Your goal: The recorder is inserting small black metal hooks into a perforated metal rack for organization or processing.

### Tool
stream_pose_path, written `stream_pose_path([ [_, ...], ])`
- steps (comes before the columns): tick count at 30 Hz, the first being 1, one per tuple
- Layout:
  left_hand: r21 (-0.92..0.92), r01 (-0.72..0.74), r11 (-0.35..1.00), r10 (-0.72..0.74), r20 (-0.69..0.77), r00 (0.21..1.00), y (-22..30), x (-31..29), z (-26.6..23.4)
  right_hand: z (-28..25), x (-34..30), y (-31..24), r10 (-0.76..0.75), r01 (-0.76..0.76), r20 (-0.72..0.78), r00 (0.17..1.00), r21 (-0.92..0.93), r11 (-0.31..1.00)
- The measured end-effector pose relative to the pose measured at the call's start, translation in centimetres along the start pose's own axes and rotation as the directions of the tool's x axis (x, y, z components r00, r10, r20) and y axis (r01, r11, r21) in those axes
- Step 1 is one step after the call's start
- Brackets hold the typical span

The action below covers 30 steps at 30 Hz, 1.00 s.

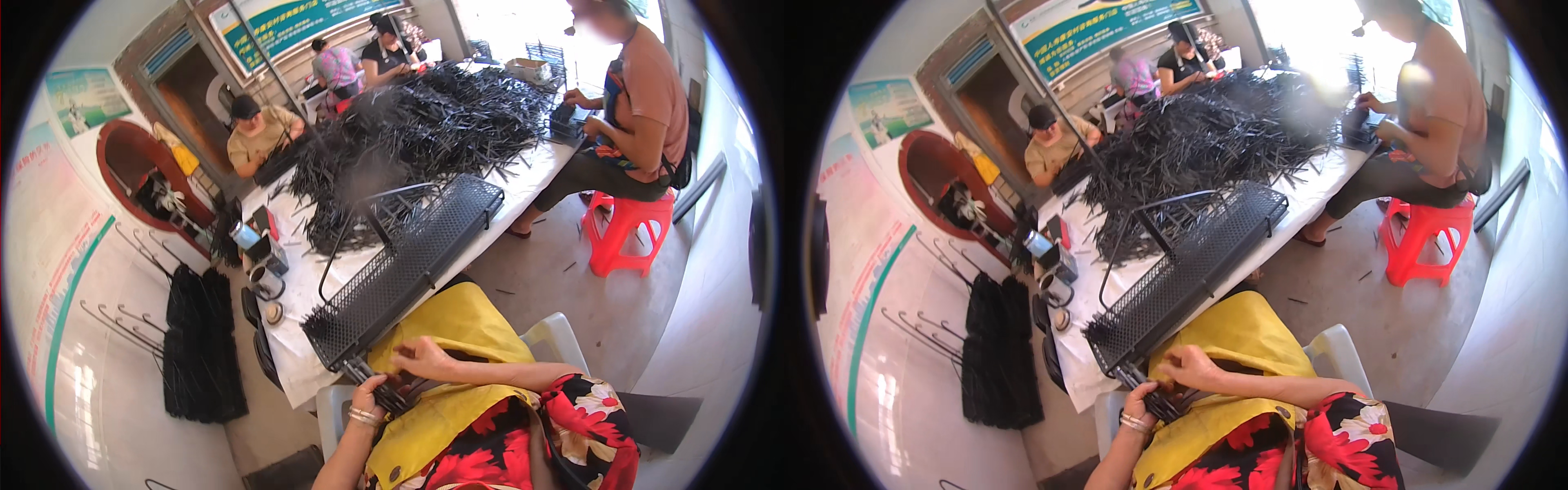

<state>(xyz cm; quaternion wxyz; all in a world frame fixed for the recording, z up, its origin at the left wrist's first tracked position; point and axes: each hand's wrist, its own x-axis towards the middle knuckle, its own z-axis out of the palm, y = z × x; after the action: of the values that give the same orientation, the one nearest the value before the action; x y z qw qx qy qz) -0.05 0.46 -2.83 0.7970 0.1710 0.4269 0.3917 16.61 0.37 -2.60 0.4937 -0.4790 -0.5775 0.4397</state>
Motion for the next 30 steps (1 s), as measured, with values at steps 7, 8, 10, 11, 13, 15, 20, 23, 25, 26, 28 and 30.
stream_pose_path([
  [7, 0.171, -0.034, 0.985, 0.033, 0.01, 0.999, -1.0, 1.5, 1.7, 0.0, 0.0, -0.2, 0.078, -0.079, 0.072, 0.994, 0.009, 0.997],
  [8, 0.246, -0.078, 0.966, 0.09, -0.037, 0.995, -1.4, 2.1, 1.5, -0.3, 0.1, 0.0, 0.075, -0.075, 0.046, 0.996, -0.002, 0.997],
  [10, 0.356, -0.117, 0.927, 0.167, -0.114, 0.979, -1.8, 1.8, 2.4, -1.1, 0.2, 0.9, 0.076, -0.074, 0.048, 0.996, -0.04, 0.996],
  [11, 0.271, -0.093, 0.958, 0.139, -0.156, 0.978, -1.9, 1.0, 2.9, -0.9, 0.0, -0.1, 0.099, -0.096, 0.063, 0.993, -0.055, 0.994],
  [13, 0.183, -0.127, 0.975, 0.161, -0.185, 0.969, -2.6, 0.4, 2.8, -0.8, 0.1, 0.4, 0.088, -0.08, 0.121, 0.989, -0.065, 0.995],
  [15, 0.169, -0.155, 0.973, 0.188, -0.198, 0.962, -3.0, 0.0, 2.8, -0.8, -0.1, 0.2, 0.096, -0.089, 0.12, 0.988, -0.064, 0.994],
  [20, 0.208, -0.117, 0.971, 0.164, -0.226, 0.96, -2.1, -0.8, 3.8, -1.2, 0.0, -0.7, 0.252, -0.251, 0.128, 0.959, -0.021, 0.968],
  [23, 0.235, -0.163, 0.958, 0.213, -0.206, 0.955, -2.1, -0.7, 2.8, -0.8, 0.6, -2.4, 0.339, -0.32, 0.141, 0.93, -0.141, 0.937],
  [25, 0.231, -0.107, 0.967, 0.158, -0.216, 0.963, -2.1, 0.0, 2.2, -1.5, 1.2, -2.3, 0.272, -0.251, 0.115, 0.955, -0.172, 0.953],
  [26, 0.162, -0.104, 0.981, 0.123, -0.114, 0.986, -0.9, -0.7, 2.1, -1.5, 1.9, -2.6, 0.23, -0.216, 0.072, 0.97, -0.163, 0.963],
  [28, -0.01, -0.12, 0.993, 0.114, -0.246, 0.962, -0.1, -0.9, 2.2, -2.0, 4.0, -3.2, 0.131, -0.132, -0.015, 0.991, -0.118, 0.984],
  [30, -0.047, -0.187, 0.981, 0.174, -0.2, 0.964, 0.6, -0.8, 1.6, -2.5, 6.3, -4.2, 0.023, -0.034, -0.1, 0.995, -0.112, 0.993],
])
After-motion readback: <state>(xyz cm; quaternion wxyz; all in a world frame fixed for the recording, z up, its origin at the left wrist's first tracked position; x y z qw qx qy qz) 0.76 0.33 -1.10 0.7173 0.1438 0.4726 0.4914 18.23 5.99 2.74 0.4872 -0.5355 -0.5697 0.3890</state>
